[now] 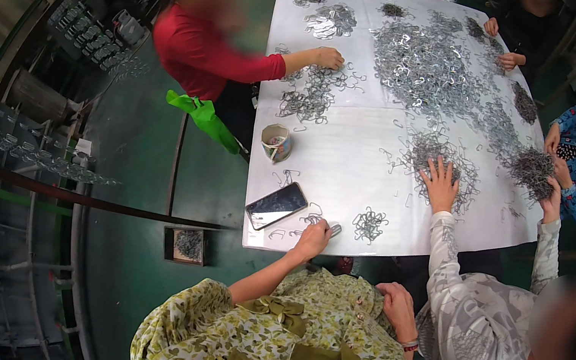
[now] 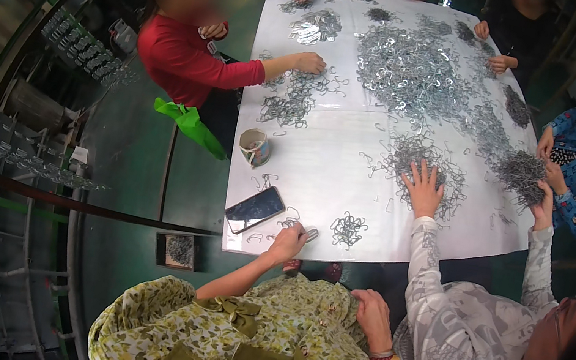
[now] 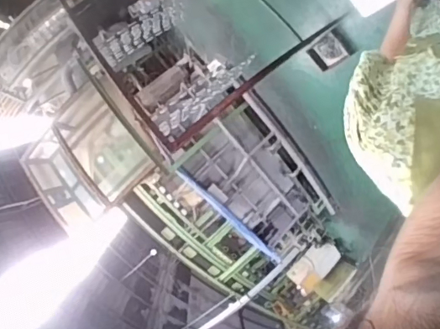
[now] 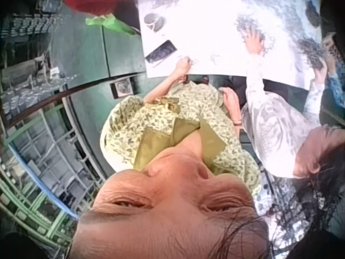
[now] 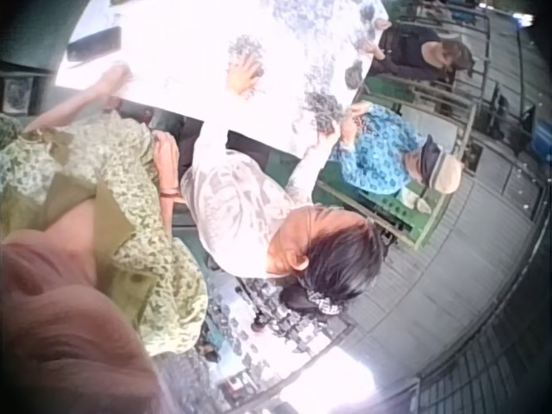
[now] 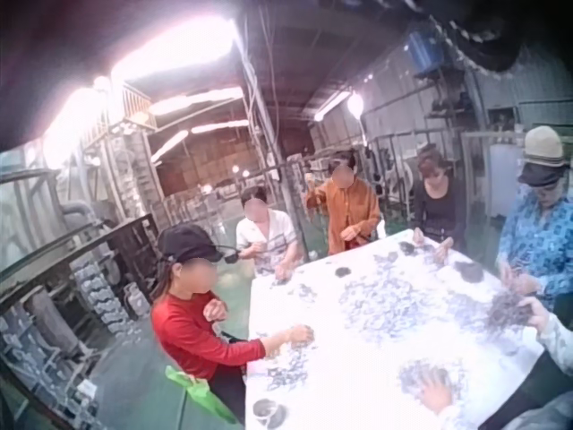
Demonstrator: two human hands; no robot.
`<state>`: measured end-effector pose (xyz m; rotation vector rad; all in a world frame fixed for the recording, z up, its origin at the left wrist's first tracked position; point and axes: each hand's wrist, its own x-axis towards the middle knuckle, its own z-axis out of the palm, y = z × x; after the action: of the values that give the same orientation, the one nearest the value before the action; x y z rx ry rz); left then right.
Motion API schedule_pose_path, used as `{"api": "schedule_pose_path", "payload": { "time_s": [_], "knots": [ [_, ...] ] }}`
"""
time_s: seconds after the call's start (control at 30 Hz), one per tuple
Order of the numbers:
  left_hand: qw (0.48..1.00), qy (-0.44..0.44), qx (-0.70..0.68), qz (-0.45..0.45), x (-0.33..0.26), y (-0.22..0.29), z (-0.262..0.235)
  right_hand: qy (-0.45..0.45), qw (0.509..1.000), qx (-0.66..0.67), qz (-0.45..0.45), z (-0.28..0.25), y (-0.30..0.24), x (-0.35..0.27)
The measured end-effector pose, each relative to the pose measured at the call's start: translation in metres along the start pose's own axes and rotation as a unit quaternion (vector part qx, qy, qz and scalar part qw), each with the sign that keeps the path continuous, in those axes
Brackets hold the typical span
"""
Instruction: The person sits at a table with several others and sorts small metal clips or fasteners by hand. They gather clips into piles, separate them, and occasionally place them into a small container. The task is repetitive and involves fine hand movements to handle the small items.
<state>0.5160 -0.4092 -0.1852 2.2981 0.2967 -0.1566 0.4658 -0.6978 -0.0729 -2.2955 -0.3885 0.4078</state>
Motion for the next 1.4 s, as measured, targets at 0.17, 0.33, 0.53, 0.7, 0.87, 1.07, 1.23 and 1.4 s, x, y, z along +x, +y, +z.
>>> {"api": "schedule_pose_path", "payload": {
  "time_s": [0.17, 0.33, 0.53, 0.7, 0.87, 1.07, 1.23, 1.4],
  "knots": [
    [0.999, -0.050, 0.013, 0.009, -0.004, -0.027, 0.027, 0.007, 0.998, -0.003, -0.055, 0.001, 0.027, -0.007],
    [1.000, 0.000, 0.004, 0.014, -0.029, 0.027, -0.021, -0.029, 0.999, 0.009, -0.012, 0.001, 0.028, -0.005],
    [0.999, -0.015, 0.015, 0.047, -0.035, 0.062, -0.064, -0.031, 0.998, 0.054, -0.005, 0.000, 0.012, 0.016],
    [0.996, 0.032, 0.022, 0.080, -0.007, 0.081, -0.091, 0.076, 0.995, 0.050, -0.039, -0.006, -0.012, 0.043],
    [0.989, 0.041, 0.004, 0.141, 0.025, 0.071, -0.081, 0.042, 0.999, 0.011, 0.029, -0.011, -0.010, 0.052],
    [0.978, -0.003, 0.066, 0.199, 0.044, 0.078, -0.096, 0.121, 0.993, 0.008, -0.005, -0.003, -0.030, 0.058],
    [0.960, -0.058, 0.081, 0.262, 0.096, 0.088, -0.083, 0.120, 0.992, 0.035, 0.013, 0.003, -0.040, 0.054],
    [0.956, -0.210, 0.070, 0.190, 0.177, 0.078, -0.036, 0.142, 0.987, 0.029, 0.064, 0.006, -0.032, 0.030]
  ]
}}
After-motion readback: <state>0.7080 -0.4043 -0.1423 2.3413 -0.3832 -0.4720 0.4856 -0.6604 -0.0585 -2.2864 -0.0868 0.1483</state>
